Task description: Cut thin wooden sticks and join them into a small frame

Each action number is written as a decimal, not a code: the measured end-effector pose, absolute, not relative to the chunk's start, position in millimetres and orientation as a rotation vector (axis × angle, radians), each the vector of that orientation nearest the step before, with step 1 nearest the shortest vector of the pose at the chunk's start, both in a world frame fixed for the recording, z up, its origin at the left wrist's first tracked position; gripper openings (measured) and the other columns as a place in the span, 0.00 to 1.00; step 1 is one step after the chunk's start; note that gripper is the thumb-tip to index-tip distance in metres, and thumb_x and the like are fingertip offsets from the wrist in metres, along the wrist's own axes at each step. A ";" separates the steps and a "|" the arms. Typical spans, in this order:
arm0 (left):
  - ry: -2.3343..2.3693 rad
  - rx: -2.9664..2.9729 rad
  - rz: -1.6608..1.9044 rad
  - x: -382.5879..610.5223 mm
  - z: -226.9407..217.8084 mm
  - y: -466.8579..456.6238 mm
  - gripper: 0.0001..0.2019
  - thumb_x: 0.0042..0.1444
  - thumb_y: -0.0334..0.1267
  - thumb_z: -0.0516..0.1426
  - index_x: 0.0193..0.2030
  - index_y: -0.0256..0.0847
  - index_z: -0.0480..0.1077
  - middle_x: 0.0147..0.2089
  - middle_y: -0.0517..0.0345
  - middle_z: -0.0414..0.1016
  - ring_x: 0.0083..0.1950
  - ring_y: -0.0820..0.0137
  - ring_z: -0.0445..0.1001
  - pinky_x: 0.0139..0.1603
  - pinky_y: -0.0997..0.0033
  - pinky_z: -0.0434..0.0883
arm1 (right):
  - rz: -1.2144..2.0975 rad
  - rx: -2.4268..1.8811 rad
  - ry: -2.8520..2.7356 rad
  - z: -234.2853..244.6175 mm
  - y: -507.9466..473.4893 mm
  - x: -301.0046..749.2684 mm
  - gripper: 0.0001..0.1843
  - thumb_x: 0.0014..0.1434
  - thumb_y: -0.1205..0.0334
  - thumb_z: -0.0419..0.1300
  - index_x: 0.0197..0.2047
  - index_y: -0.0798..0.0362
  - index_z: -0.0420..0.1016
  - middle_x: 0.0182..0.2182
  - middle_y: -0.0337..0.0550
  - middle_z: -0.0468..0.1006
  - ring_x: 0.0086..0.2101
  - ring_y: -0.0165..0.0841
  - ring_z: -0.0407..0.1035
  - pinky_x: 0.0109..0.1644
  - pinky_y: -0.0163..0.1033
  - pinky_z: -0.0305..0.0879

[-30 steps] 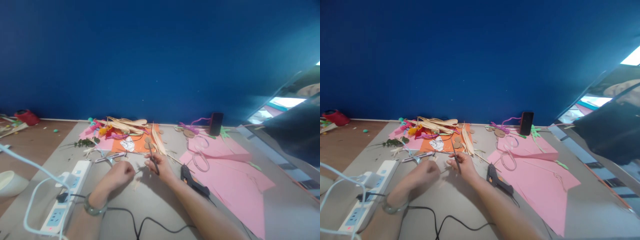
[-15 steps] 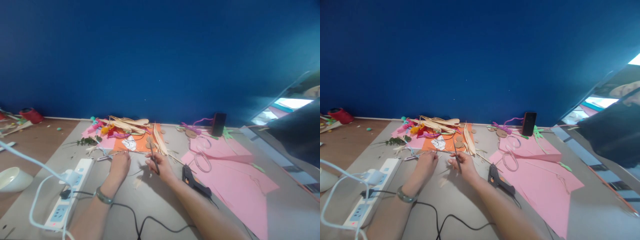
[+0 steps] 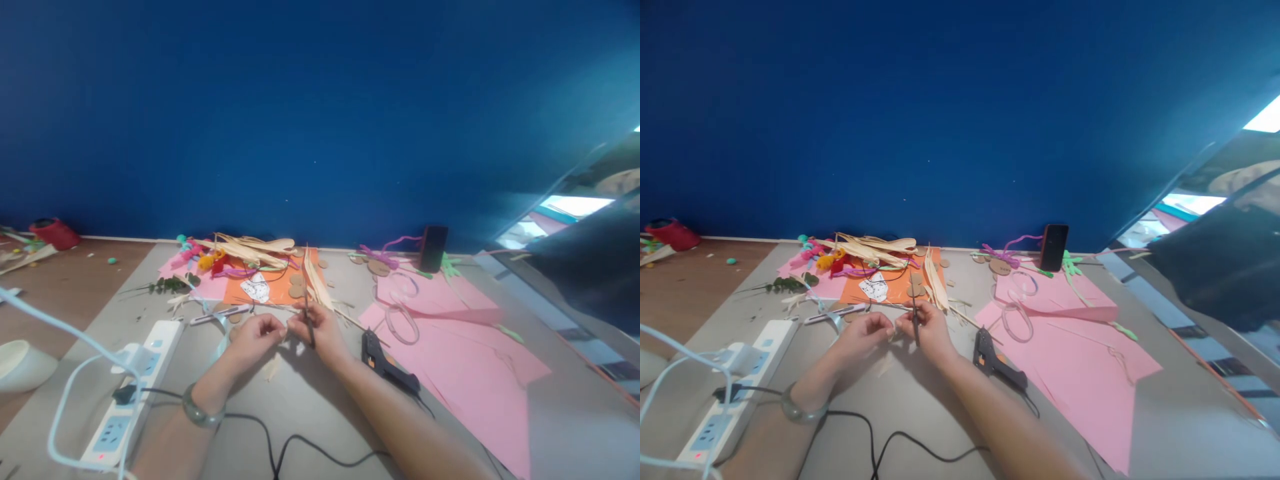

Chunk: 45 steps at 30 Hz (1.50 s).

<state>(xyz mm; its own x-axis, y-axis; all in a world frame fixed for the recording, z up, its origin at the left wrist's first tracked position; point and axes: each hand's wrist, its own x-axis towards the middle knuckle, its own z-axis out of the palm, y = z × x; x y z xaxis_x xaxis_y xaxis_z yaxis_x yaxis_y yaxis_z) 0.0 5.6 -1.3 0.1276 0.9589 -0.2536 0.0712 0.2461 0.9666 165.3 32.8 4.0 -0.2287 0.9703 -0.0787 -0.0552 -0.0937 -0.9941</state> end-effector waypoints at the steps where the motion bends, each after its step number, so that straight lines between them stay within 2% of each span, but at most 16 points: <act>1: 1.197 1.049 0.894 2.5 -1.0 3.5 0.10 0.47 0.42 0.61 0.28 0.38 0.67 0.21 0.67 0.65 0.20 0.78 0.61 0.23 0.77 0.58 | 1.490 -1.085 -1.279 4.6 32.5 165.6 0.24 0.41 0.57 0.69 0.40 0.55 0.69 0.25 0.38 0.74 0.24 0.28 0.66 0.26 0.32 0.60; 4: 1.076 0.895 0.894 5.4 -0.9 1.2 0.12 0.47 0.44 0.61 0.29 0.38 0.66 0.20 0.68 0.63 0.19 0.79 0.59 0.21 0.78 0.56 | 1.541 -1.026 -1.271 6.9 31.3 166.7 0.22 0.43 0.57 0.69 0.40 0.55 0.69 0.25 0.37 0.73 0.23 0.27 0.66 0.27 0.32 0.60; 9: 1.011 0.811 0.919 1.3 1.3 3.8 0.12 0.45 0.42 0.64 0.28 0.36 0.68 0.24 0.63 0.68 0.23 0.79 0.64 0.24 0.79 0.59 | 1.556 -0.986 -1.277 11.1 29.0 168.0 0.21 0.44 0.58 0.68 0.41 0.54 0.69 0.26 0.38 0.72 0.25 0.27 0.66 0.28 0.32 0.60; 20: 1.024 0.874 0.873 2.8 1.3 1.1 0.15 0.46 0.47 0.63 0.29 0.37 0.67 0.19 0.66 0.63 0.18 0.79 0.61 0.19 0.78 0.57 | 1.525 -1.022 -1.298 12.8 27.1 166.8 0.22 0.43 0.57 0.69 0.40 0.54 0.69 0.25 0.36 0.72 0.24 0.26 0.65 0.27 0.32 0.60; 25: 1.040 0.895 0.866 2.1 5.0 0.0 0.13 0.47 0.46 0.62 0.28 0.37 0.67 0.18 0.66 0.65 0.17 0.77 0.63 0.19 0.76 0.61 | 1.521 -1.017 -1.291 12.9 25.7 166.2 0.21 0.44 0.58 0.69 0.40 0.54 0.70 0.25 0.36 0.72 0.24 0.26 0.65 0.28 0.32 0.61; 30: 1.123 0.971 0.891 2.5 2.5 -0.1 0.14 0.47 0.47 0.62 0.29 0.37 0.69 0.20 0.63 0.68 0.18 0.76 0.66 0.20 0.76 0.60 | 1.491 -1.029 -1.307 13.2 25.6 166.4 0.21 0.45 0.56 0.68 0.40 0.54 0.69 0.25 0.37 0.72 0.25 0.28 0.66 0.29 0.33 0.62; 35: 1.292 1.157 0.957 2.0 -1.5 2.4 0.15 0.44 0.49 0.63 0.28 0.36 0.71 0.24 0.59 0.72 0.24 0.73 0.68 0.24 0.75 0.63 | 1.504 -0.993 -1.305 9.6 26.5 165.1 0.24 0.41 0.58 0.70 0.41 0.53 0.68 0.26 0.37 0.73 0.26 0.29 0.68 0.31 0.35 0.63; 39: 1.334 1.243 0.957 1.1 -2.6 3.7 0.13 0.45 0.46 0.62 0.27 0.37 0.72 0.24 0.59 0.73 0.24 0.72 0.68 0.26 0.75 0.64 | 1.476 -1.001 -1.310 8.5 25.3 163.8 0.23 0.41 0.60 0.70 0.41 0.53 0.69 0.25 0.35 0.71 0.26 0.28 0.67 0.31 0.34 0.62; 45: 1.247 1.120 0.952 4.6 -1.7 0.4 0.12 0.46 0.44 0.62 0.26 0.37 0.69 0.21 0.61 0.70 0.22 0.75 0.66 0.23 0.76 0.61 | 1.446 -0.995 -1.303 12.3 23.8 164.0 0.21 0.44 0.61 0.68 0.42 0.53 0.67 0.25 0.35 0.71 0.26 0.28 0.66 0.29 0.33 0.61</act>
<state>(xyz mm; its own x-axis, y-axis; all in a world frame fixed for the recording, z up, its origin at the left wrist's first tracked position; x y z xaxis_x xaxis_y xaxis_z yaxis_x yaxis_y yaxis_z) 4.6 0.4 -1.7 0.1063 0.9700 -0.2185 0.0445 0.2149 0.9756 164.0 23.8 12.3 -0.2507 0.9680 0.0120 -0.1125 -0.0168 -0.9935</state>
